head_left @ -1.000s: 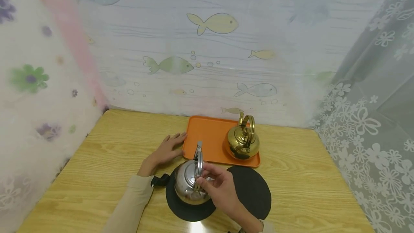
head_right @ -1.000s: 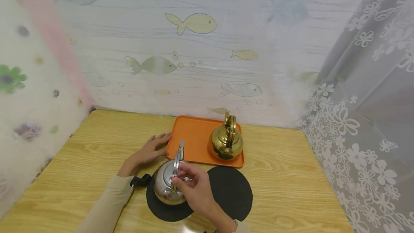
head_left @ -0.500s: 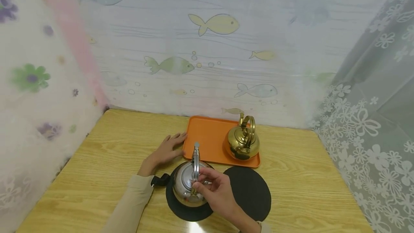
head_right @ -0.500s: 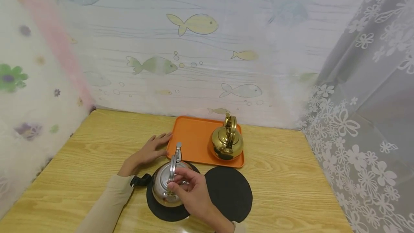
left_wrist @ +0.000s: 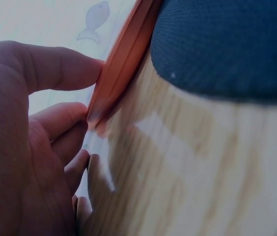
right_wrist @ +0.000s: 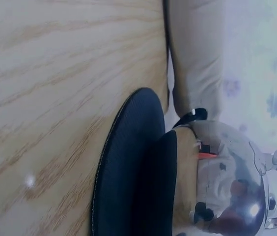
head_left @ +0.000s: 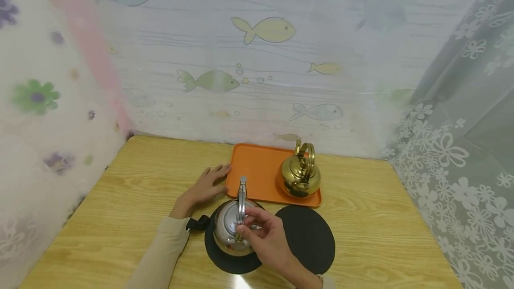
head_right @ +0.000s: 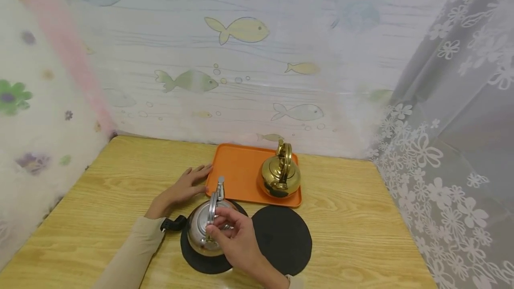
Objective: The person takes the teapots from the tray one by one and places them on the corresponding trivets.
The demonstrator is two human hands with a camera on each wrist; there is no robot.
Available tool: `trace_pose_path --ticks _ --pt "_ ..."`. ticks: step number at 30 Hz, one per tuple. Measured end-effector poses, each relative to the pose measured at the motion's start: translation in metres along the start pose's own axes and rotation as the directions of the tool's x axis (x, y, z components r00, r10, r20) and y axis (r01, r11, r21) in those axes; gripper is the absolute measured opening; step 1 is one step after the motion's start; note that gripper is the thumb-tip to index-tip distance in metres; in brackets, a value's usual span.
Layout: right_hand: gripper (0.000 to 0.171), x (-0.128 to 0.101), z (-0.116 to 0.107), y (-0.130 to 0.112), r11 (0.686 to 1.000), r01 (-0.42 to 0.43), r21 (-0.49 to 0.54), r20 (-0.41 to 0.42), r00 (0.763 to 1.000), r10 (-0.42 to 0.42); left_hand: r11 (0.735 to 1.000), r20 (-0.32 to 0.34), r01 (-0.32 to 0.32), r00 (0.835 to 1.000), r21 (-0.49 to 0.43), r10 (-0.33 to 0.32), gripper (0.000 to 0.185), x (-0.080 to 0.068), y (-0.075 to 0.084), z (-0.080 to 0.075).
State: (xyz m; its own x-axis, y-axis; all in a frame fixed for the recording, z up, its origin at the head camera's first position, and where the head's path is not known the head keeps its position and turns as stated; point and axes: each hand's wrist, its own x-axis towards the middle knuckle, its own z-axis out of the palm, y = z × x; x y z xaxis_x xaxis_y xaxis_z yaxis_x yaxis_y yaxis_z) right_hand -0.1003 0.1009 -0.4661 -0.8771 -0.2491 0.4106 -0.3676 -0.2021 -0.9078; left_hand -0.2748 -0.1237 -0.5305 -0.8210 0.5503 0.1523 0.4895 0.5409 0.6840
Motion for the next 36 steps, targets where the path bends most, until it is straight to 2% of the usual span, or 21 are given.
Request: trace_pose_path --ticks 5,12,19,24,27,32,36 --pt "0.03 -0.001 0.0 0.001 1.0 0.009 0.006 0.006 1.0 -0.009 1.0 -0.001 -0.001 1.0 -0.013 0.001 0.069 0.0 0.0 0.0" --pt "0.032 0.001 -0.002 0.002 0.999 -0.045 0.026 0.022 0.999 0.044 1.0 -0.007 0.0 1.0 0.004 0.0 0.07 0.0 0.0 0.0" --pt "0.024 -0.002 -0.014 -0.004 0.999 -0.048 0.002 0.081 0.996 0.047 1.0 0.0 0.003 1.0 0.008 -0.003 0.07 0.001 -0.001 0.0" --pt "0.021 -0.003 -0.031 -0.011 0.996 -0.034 -0.083 0.08 0.996 0.041 1.0 0.006 -0.011 1.0 0.016 0.011 0.07 0.002 -0.003 0.001" --pt "0.021 0.002 -0.045 -0.017 0.985 0.015 -0.173 0.074 0.997 -0.002 1.0 0.008 -0.013 1.0 0.009 0.013 0.071 0.002 -0.003 -0.001" --pt "0.022 0.018 -0.071 -0.032 0.96 0.105 -0.259 0.001 0.994 -0.109 1.0 0.018 -0.014 1.0 -0.004 0.014 0.071 0.001 -0.002 -0.003" --pt "0.019 0.032 -0.093 -0.046 0.953 0.151 -0.263 -0.153 0.969 -0.196 1.0 0.028 -0.01 1.0 -0.004 0.011 0.07 0.002 0.0 -0.002"
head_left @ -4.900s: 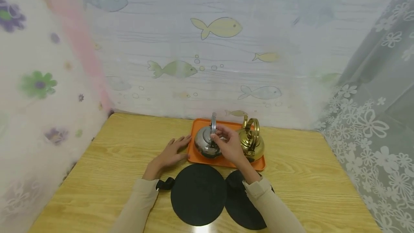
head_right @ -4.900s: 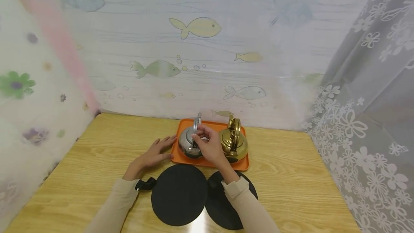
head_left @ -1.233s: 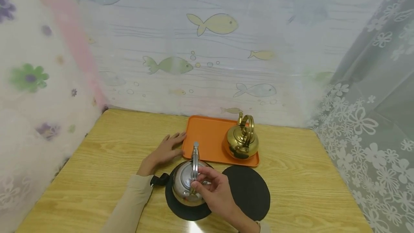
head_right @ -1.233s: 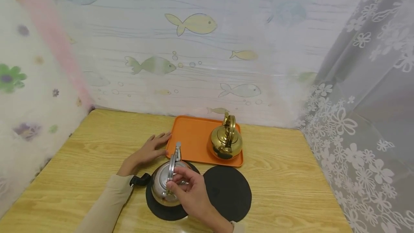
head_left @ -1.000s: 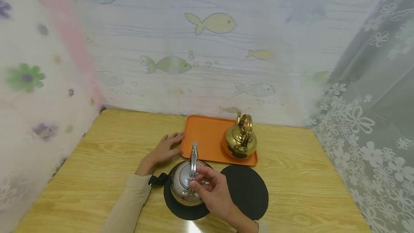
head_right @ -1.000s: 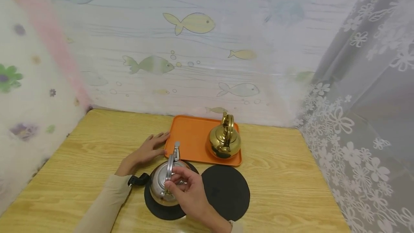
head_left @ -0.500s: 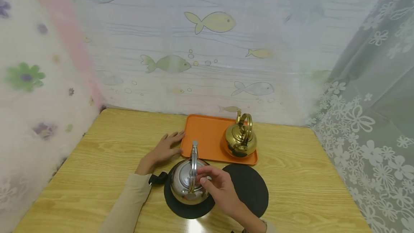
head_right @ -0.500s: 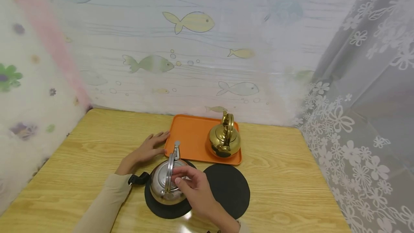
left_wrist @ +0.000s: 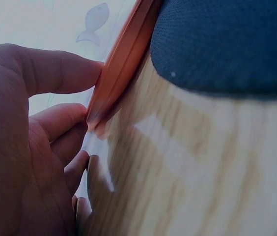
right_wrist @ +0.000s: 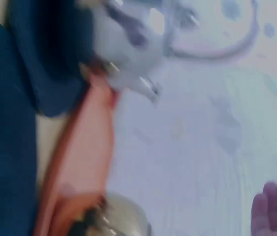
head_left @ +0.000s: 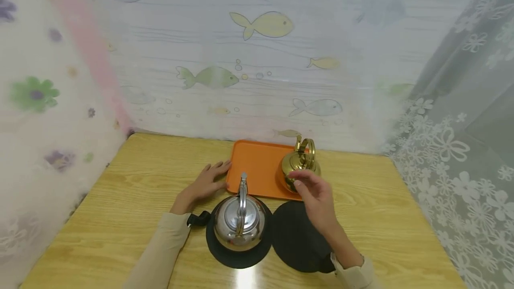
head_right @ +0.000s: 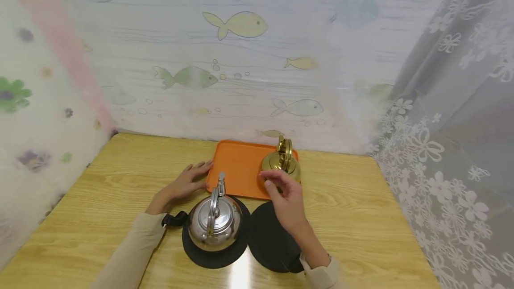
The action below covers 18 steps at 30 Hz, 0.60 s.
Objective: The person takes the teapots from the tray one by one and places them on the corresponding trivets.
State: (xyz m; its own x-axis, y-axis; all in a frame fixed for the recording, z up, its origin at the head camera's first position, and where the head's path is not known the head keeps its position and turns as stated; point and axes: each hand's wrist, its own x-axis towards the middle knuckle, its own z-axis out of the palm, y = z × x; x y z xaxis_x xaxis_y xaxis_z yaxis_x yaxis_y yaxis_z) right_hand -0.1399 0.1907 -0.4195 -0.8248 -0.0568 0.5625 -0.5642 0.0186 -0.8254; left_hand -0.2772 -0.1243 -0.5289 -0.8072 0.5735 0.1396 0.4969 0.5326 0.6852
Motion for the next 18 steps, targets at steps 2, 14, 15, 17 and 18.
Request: trace_pose_path --ticks 2,14,15,17,18 --pt "0.019 0.011 -0.009 -0.002 1.0 -0.024 0.013 -0.113 0.993 0.026 1.0 -0.003 0.005 1.0 0.001 -0.005 0.07 -0.001 0.0 0.0" --pt "0.024 0.051 -0.051 0.023 0.992 -0.112 -0.06 -0.538 0.841 0.062 1.0 0.003 0.015 1.0 -0.005 -0.015 0.071 -0.001 0.001 0.001" --pt "0.028 0.053 -0.052 0.026 0.985 -0.157 -0.069 -0.543 0.835 0.095 1.0 0.006 0.016 1.0 -0.005 -0.016 0.072 -0.001 0.001 0.001" --pt "0.035 0.058 -0.054 0.031 0.965 -0.249 -0.083 -0.542 0.824 0.166 1.0 0.002 0.013 1.0 0.005 -0.013 0.071 -0.001 0.0 0.001" --pt "0.039 0.06 -0.054 0.033 0.953 -0.292 -0.083 -0.536 0.819 0.204 1.0 0.002 0.011 1.0 0.012 -0.011 0.071 -0.002 -0.001 0.0"
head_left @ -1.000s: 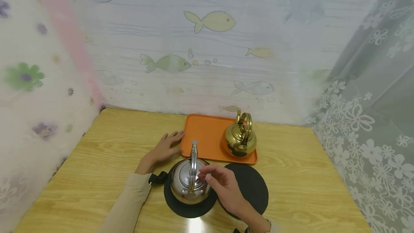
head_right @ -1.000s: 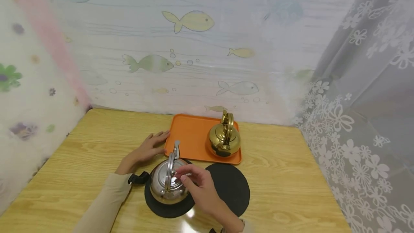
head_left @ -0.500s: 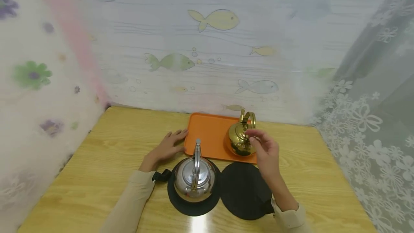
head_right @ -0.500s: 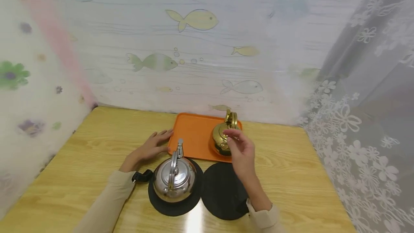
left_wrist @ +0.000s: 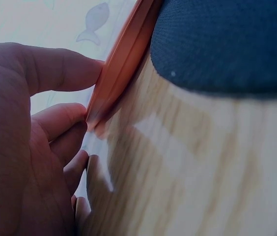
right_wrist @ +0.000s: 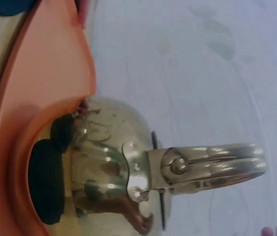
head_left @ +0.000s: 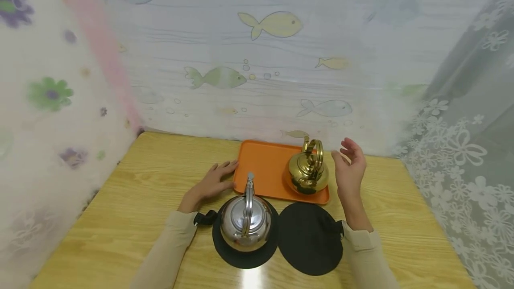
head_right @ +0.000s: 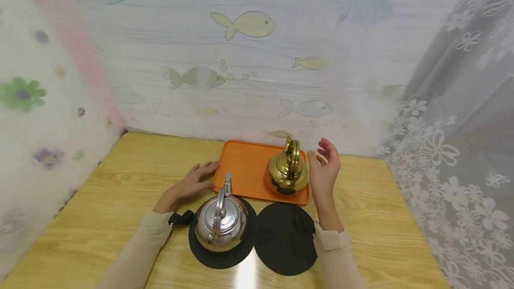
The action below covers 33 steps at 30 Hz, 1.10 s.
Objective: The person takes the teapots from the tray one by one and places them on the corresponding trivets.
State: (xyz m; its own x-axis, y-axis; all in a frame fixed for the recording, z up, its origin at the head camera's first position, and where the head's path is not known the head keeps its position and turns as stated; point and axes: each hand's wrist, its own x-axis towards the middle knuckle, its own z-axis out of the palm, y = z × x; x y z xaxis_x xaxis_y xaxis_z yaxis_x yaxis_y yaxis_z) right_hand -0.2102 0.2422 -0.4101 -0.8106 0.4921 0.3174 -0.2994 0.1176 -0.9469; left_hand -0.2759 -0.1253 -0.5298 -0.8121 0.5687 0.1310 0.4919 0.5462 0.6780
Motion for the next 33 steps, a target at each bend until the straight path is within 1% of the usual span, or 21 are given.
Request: trace_pose_path --ticks 2,4,8,15,21,26,29,33 --pt "0.045 0.004 0.002 0.003 0.997 -0.068 -0.047 0.028 0.997 0.069 1.0 -0.005 -0.007 1.0 0.008 0.007 0.071 0.0 0.0 0.0" --pt "0.049 0.006 0.003 0.007 0.991 -0.114 -0.065 0.059 0.991 0.118 1.0 -0.012 -0.013 1.0 0.011 0.013 0.071 0.001 0.0 0.0" --pt "0.05 0.007 0.003 0.014 0.984 -0.161 -0.072 0.116 0.979 0.168 1.0 -0.019 -0.02 1.0 0.0 0.02 0.07 0.001 0.001 0.0" --pt "0.048 0.011 -0.001 0.025 0.977 -0.177 -0.119 0.22 0.955 0.2 1.0 -0.019 -0.018 1.0 0.007 0.018 0.07 0.0 0.0 0.0" --pt "0.045 0.016 0.0 0.028 0.969 -0.219 -0.115 0.255 0.936 0.241 1.0 -0.015 -0.016 1.0 0.005 0.016 0.07 -0.001 0.001 0.0" --pt "0.044 0.016 0.001 0.025 0.97 -0.229 -0.087 0.271 0.931 0.244 1.0 -0.014 -0.018 1.0 0.009 0.018 0.071 -0.001 0.001 0.0" --pt "0.045 0.015 0.002 0.023 0.968 -0.245 -0.048 0.286 0.925 0.248 1.0 -0.011 -0.014 1.0 0.017 0.014 0.071 0.0 0.0 0.0" --pt "0.044 0.015 0.002 0.02 0.968 -0.252 0.0 0.294 0.925 0.241 1.0 -0.009 -0.01 1.0 0.017 0.01 0.071 0.001 0.0 0.0"
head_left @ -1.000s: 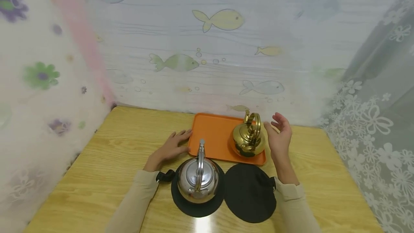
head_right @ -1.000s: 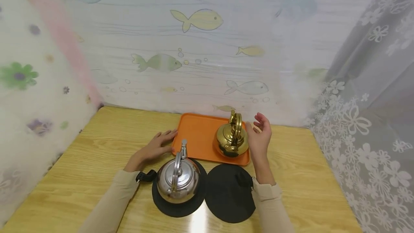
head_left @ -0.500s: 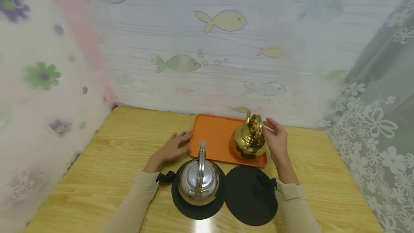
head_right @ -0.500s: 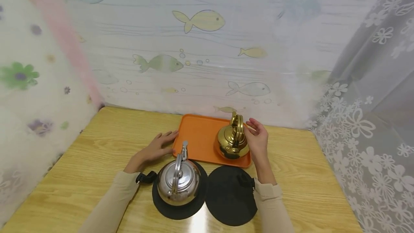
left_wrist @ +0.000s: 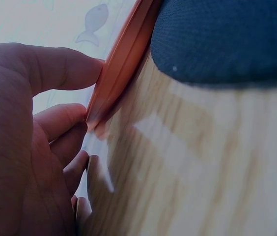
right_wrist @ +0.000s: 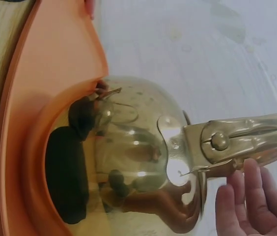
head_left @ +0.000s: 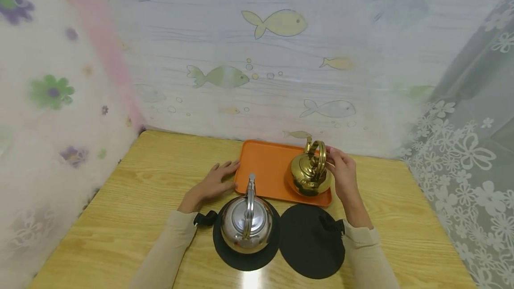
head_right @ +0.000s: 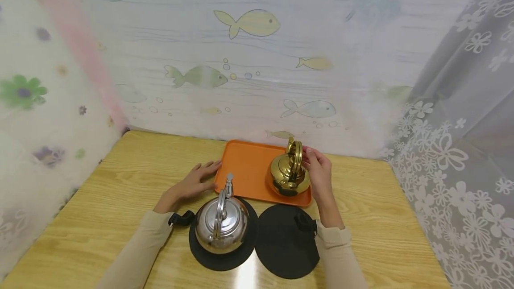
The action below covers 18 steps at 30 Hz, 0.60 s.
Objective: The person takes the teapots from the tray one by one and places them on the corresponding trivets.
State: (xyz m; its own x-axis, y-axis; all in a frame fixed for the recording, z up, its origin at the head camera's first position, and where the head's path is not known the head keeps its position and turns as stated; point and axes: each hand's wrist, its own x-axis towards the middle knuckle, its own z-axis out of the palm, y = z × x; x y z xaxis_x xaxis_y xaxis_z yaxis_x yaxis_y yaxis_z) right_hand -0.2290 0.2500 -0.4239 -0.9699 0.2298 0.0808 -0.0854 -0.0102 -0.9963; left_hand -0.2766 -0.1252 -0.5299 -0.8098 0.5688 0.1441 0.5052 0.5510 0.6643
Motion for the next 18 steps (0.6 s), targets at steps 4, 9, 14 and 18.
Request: trace_pose_path --ticks 4,9,14,18 --pt "0.045 -0.0002 0.0009 -0.0023 1.0 0.023 0.009 0.021 1.0 -0.023 1.0 -0.005 -0.008 1.0 -0.006 0.008 0.07 -0.0002 0.0005 -0.0003" --pt "0.047 0.0008 0.0014 -0.0048 1.0 0.009 0.011 0.047 0.999 -0.009 1.0 -0.002 -0.009 1.0 -0.01 0.009 0.071 -0.0006 -0.0004 -0.0004" --pt "0.042 0.0009 -0.001 -0.0075 0.998 -0.032 0.053 0.089 0.996 0.027 1.0 0.001 -0.007 1.0 -0.018 0.007 0.071 0.0003 -0.0022 -0.0003" --pt "0.041 0.0011 -0.0018 -0.0089 0.997 -0.042 0.064 0.115 0.993 0.034 1.0 0.008 -0.007 1.0 -0.016 0.007 0.07 0.0004 -0.0004 -0.0025"
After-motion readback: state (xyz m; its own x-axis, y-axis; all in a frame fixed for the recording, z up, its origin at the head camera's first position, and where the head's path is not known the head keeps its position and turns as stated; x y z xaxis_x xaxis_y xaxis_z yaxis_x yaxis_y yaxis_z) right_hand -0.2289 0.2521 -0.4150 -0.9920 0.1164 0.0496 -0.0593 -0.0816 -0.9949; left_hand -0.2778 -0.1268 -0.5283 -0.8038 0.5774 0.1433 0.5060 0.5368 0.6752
